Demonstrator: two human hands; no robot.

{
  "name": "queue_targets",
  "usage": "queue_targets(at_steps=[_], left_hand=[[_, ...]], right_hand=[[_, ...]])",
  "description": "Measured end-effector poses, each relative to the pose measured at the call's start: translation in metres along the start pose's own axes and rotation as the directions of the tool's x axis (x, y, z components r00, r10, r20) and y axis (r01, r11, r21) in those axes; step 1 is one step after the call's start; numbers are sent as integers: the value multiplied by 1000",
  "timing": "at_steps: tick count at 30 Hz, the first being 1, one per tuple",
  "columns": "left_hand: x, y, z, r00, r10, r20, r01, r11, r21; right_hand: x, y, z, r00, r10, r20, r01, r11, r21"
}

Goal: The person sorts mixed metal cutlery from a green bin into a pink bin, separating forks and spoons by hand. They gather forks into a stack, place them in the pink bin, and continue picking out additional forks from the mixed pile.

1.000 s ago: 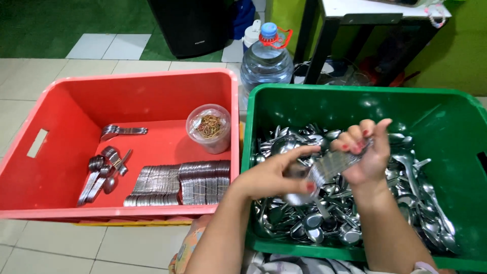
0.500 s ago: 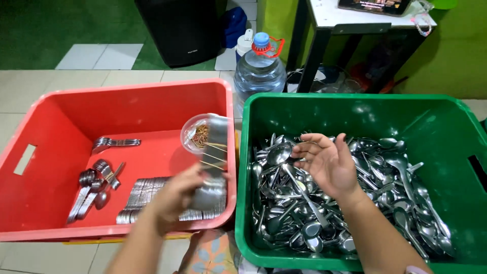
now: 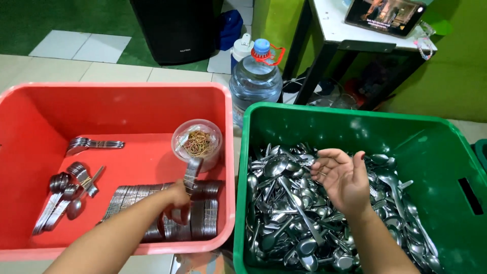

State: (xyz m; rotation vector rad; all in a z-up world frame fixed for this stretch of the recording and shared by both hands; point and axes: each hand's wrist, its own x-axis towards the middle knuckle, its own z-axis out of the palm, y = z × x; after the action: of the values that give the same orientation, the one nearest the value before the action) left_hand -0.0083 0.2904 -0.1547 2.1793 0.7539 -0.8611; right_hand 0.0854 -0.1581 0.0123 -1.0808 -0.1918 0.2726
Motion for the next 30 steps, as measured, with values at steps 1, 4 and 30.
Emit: queue_targets(at_steps=[1,4,30], left_hand=[[-3,5,2,1000,-1,8,1,1000,2],[18,0,21,975,-33,221,74,981,-179],[40,-1,2,895,131,427,-399,666,630]], right_hand=[[-4,-4,6,1000,4,-7,-4,1000,-2],[-4,-9,10,981,-100,168,86,992,91],[2,-6,-4,1000,-10,-6,10,998,-63]])
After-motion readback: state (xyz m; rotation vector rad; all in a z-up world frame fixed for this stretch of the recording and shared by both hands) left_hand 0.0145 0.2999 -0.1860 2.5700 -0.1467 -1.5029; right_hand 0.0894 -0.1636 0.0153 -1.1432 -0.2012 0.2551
